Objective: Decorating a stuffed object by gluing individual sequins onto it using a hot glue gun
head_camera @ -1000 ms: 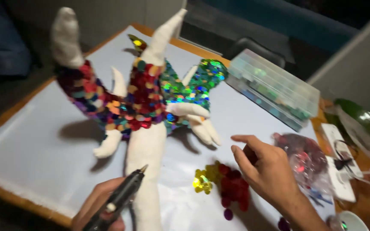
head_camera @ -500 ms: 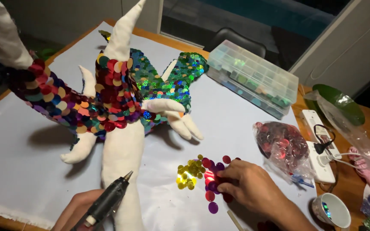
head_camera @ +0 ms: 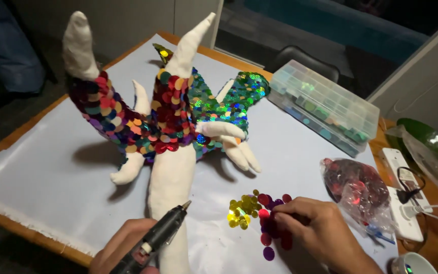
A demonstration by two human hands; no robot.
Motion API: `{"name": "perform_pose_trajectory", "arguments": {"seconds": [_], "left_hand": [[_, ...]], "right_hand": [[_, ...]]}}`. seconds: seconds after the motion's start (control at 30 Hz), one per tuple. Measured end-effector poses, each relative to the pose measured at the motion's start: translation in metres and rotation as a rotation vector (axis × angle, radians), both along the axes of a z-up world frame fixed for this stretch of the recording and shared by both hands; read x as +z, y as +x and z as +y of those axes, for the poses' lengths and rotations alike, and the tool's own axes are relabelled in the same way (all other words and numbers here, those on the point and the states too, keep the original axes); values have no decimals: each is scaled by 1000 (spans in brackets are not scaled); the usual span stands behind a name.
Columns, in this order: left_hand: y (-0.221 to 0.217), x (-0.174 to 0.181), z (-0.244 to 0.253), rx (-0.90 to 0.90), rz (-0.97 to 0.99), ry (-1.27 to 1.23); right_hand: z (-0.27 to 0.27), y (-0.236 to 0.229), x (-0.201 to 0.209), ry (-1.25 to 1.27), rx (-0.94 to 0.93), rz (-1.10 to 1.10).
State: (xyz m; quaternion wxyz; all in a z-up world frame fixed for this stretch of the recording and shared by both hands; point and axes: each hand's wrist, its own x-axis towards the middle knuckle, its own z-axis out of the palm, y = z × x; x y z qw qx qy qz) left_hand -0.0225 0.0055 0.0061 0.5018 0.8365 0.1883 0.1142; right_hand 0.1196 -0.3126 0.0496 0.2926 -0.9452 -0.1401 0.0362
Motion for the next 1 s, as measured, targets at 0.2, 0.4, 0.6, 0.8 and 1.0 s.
{"name": "perform_pose_trajectory", "arguments": {"seconds": [0.2, 0.4, 0.6, 0.8, 1.0], "left_hand": [[4, 5, -10, -131, -351, 49], [8, -5, -8, -164, -241, 94], [12, -4, -8, -174, -430, 38], [17, -18, 7, -343, -324, 112], [16, -11, 0, -262, -147, 36]], "right_hand": [[53, -11, 36, 543, -149, 567], [87, -6, 47, 754, -125, 732], [115, 1, 47, 774, -133, 666], [127, -4, 58, 635, -127, 628], [128, -9, 59, 550, -130, 573]]}}
